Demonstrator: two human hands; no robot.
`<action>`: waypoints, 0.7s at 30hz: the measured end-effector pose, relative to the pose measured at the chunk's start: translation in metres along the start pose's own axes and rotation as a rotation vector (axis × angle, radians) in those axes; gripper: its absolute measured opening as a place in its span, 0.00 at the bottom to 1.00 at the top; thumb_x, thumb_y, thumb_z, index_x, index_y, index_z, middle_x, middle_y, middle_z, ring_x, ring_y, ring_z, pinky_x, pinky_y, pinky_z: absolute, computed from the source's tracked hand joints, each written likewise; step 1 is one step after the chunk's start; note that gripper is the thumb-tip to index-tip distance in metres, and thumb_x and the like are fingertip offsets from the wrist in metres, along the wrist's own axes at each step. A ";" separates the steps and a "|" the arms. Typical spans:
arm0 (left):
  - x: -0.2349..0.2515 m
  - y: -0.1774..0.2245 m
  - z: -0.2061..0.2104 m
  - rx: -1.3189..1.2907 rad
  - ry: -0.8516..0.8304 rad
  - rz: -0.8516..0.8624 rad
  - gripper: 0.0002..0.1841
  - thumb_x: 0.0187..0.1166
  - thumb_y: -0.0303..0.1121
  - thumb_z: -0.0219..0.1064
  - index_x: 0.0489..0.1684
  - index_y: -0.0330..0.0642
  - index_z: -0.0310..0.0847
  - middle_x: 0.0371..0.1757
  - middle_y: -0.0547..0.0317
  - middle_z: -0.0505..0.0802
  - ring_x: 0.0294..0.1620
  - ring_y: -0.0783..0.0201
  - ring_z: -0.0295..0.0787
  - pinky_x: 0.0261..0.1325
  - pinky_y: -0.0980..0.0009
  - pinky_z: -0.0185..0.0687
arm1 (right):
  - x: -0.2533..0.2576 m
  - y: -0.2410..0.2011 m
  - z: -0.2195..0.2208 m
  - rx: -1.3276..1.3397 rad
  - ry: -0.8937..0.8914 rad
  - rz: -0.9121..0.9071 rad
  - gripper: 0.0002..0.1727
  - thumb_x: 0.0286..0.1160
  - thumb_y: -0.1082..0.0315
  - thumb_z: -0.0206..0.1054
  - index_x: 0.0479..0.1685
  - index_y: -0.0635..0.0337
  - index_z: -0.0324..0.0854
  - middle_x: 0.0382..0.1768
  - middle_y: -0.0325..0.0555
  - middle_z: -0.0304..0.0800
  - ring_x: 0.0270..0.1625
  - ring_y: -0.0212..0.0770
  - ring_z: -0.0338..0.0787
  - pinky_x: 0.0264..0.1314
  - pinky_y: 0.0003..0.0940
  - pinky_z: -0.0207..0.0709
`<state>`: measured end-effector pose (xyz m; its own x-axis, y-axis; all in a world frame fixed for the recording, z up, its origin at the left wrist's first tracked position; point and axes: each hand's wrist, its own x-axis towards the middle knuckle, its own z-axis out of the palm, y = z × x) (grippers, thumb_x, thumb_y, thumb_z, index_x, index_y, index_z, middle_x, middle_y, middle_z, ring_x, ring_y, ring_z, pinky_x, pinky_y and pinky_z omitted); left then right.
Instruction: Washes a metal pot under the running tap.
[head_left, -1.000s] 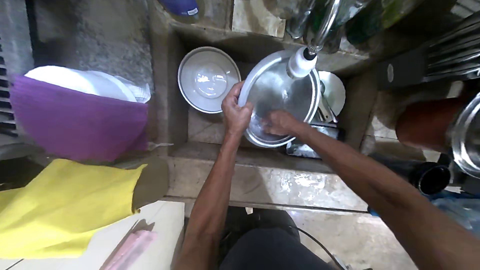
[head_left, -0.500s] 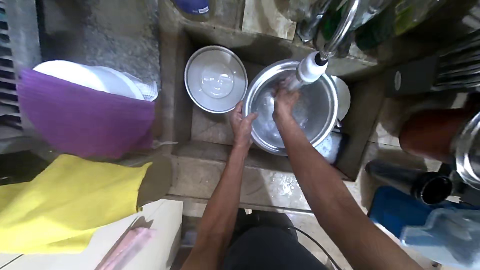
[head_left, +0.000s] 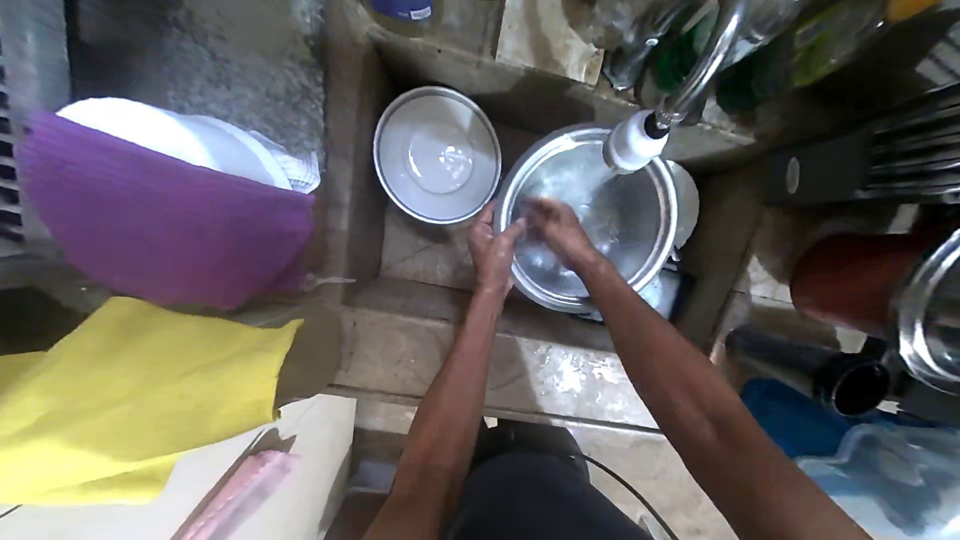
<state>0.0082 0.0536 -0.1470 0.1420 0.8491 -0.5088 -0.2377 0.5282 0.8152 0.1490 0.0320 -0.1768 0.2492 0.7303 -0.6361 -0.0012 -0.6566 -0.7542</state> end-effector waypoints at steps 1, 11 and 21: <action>0.001 0.000 -0.002 0.021 -0.004 0.005 0.24 0.68 0.15 0.71 0.66 0.31 0.81 0.56 0.44 0.92 0.53 0.56 0.92 0.56 0.57 0.92 | -0.007 0.001 -0.003 -0.169 -0.084 0.129 0.21 0.85 0.61 0.64 0.70 0.65 0.80 0.54 0.57 0.92 0.49 0.49 0.94 0.56 0.50 0.89; 0.009 0.002 -0.009 0.042 -0.056 0.034 0.20 0.74 0.21 0.72 0.65 0.31 0.82 0.57 0.44 0.93 0.54 0.55 0.93 0.58 0.56 0.92 | -0.036 -0.001 -0.005 -1.134 -0.299 0.213 0.18 0.74 0.55 0.70 0.45 0.65 0.89 0.51 0.66 0.91 0.58 0.68 0.89 0.55 0.73 0.78; -0.014 -0.017 0.000 -0.051 0.074 -0.154 0.21 0.78 0.24 0.70 0.69 0.33 0.79 0.57 0.42 0.91 0.52 0.54 0.93 0.57 0.54 0.92 | 0.018 -0.002 0.026 0.265 0.666 -0.080 0.36 0.82 0.66 0.65 0.85 0.69 0.54 0.70 0.63 0.78 0.68 0.48 0.84 0.71 0.43 0.82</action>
<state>0.0105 0.0331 -0.1533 0.1096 0.7544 -0.6472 -0.2676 0.6495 0.7118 0.1279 0.0512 -0.1909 0.7956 0.4488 -0.4070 -0.1721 -0.4767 -0.8621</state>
